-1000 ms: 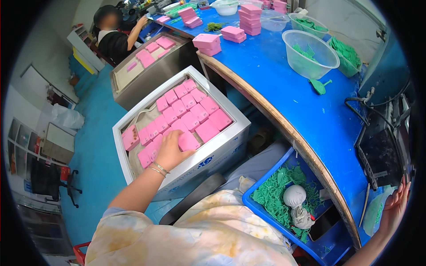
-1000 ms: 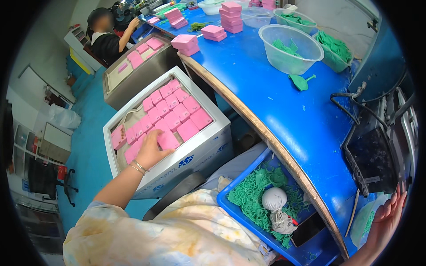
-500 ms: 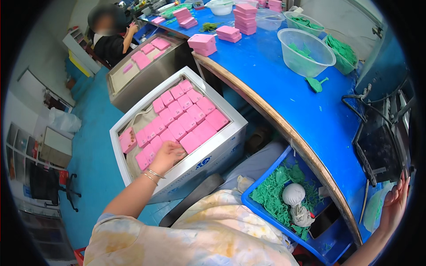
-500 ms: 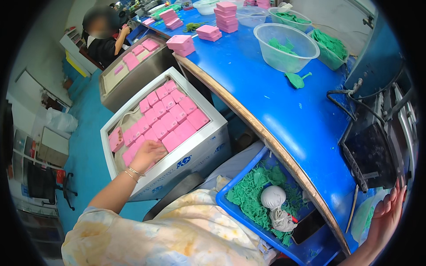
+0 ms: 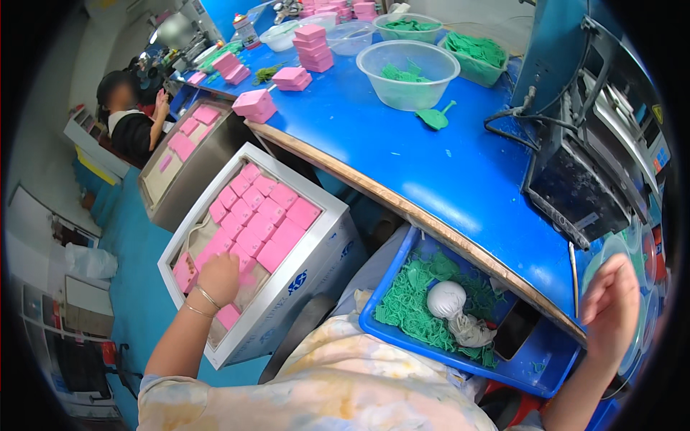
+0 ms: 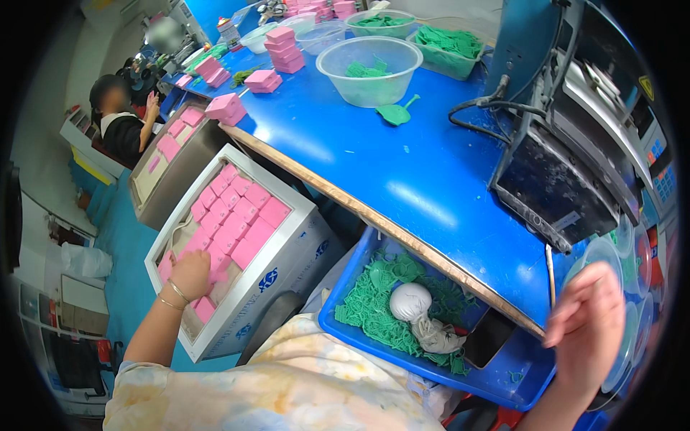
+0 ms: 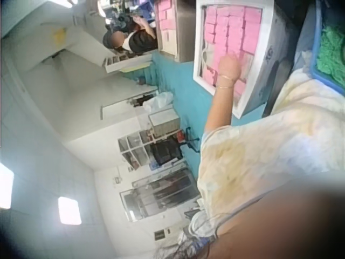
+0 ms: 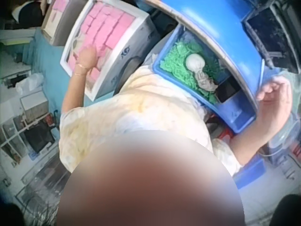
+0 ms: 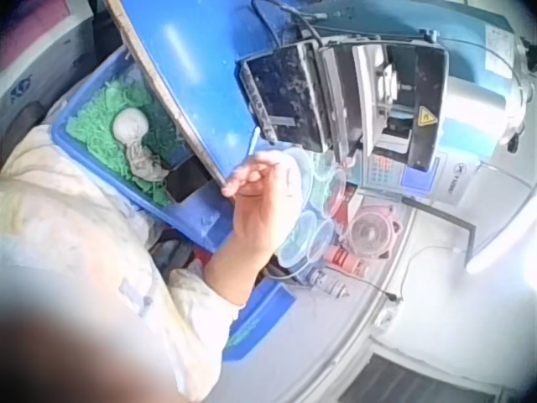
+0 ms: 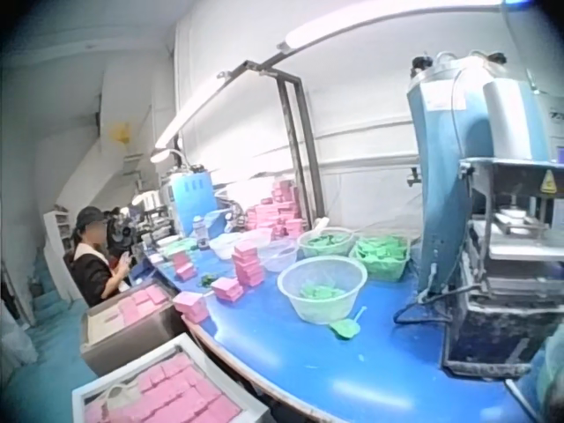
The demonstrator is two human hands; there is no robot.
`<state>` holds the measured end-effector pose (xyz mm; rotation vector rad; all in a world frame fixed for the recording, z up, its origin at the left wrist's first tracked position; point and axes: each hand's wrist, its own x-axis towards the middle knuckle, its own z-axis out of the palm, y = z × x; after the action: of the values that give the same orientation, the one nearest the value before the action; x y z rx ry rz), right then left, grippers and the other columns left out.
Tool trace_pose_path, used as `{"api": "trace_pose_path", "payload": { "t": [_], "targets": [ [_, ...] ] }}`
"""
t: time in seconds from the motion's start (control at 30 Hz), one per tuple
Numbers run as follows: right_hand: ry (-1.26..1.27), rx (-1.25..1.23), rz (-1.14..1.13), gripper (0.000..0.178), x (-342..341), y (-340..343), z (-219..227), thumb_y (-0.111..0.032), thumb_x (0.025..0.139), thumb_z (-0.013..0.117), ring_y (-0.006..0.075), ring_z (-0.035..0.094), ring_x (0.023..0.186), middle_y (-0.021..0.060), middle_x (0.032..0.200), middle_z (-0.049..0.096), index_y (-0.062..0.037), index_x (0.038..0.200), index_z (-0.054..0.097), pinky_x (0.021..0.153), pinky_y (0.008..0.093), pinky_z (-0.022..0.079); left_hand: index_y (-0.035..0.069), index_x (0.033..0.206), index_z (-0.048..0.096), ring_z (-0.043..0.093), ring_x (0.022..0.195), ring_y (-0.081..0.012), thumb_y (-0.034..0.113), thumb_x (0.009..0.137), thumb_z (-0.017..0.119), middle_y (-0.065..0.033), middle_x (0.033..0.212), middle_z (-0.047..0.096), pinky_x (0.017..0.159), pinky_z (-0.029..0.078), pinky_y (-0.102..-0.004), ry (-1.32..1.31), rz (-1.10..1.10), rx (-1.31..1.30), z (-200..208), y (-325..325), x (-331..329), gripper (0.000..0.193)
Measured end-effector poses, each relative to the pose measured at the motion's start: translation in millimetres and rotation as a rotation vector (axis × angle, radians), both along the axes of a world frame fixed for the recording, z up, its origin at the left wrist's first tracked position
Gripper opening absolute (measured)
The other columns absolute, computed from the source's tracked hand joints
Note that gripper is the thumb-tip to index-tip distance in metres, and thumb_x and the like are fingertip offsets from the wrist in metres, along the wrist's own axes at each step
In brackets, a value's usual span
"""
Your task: The recorder is assembling and cleaning silicone molds for small items, likely in a candle or resin workshop.
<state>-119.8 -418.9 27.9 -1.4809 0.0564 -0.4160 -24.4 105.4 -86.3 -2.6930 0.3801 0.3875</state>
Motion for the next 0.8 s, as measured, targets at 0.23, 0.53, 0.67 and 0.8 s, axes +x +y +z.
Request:
{"api": "trace_pose_path", "payload": {
  "t": [0.23, 0.53, 0.67, 0.8],
  "targets": [
    [0.135, -0.077, 0.503, 0.029, 2, 90, -68, -0.005, 0.07, 0.073, 0.0256, 0.051, 0.111, 0.0171, 0.118, 0.051, -0.0017, 0.094, 0.058, 0.096, 0.0367, 0.039, 0.004, 0.114, 0.042, 0.054, 0.084, -0.0222, -0.002, 0.072, 0.056, -0.014, 0.101, 0.05, 0.075, 0.046, -0.0296, 0.392, 0.028, -1.515, 78, -178, -3, 0.045],
    [0.146, 0.547, 0.371, 0.053, 7, 101, -77, -0.017, 0.064, 0.082, 0.0127, 0.053, 0.093, 0.0054, 0.094, 0.052, -0.0082, 0.092, 0.039, 0.079, 0.0301, 0.045, 0.003, 0.116, 0.045, 0.049, 0.083, -0.0236, 0.009, 0.062, 0.079, -0.0123, 0.093, 0.046, 0.068, 0.046, -0.032, 0.18, -0.816, -1.305, 69, -283, -22, 0.064],
    [0.235, 0.646, 0.453, 0.05, 3, 86, -82, -0.017, 0.063, 0.083, 0.0117, 0.056, 0.084, 0.0057, 0.087, 0.056, -0.0088, 0.085, 0.039, 0.073, 0.0267, 0.046, 0.004, 0.113, 0.045, 0.048, 0.082, -0.0203, 0.015, 0.058, 0.084, -0.0106, 0.092, 0.047, 0.069, 0.044, -0.0311, 0.509, -0.745, -1.495, 65, -285, -10, 0.069],
    [0.177, 0.94, 0.403, 0.058, -3, 78, -82, -0.044, 0.075, 0.068, 0.02, 0.061, 0.079, 0.0167, 0.094, 0.059, 0.0041, 0.101, 0.047, 0.069, 0.0299, 0.051, 0.002, 0.116, 0.035, 0.045, 0.093, -0.0139, 0.002, 0.068, 0.067, -0.008, 0.102, 0.042, 0.08, 0.04, -0.0277, 0.767, -0.401, -1.969, 57, -277, 3, 0.058]
  ]
}}
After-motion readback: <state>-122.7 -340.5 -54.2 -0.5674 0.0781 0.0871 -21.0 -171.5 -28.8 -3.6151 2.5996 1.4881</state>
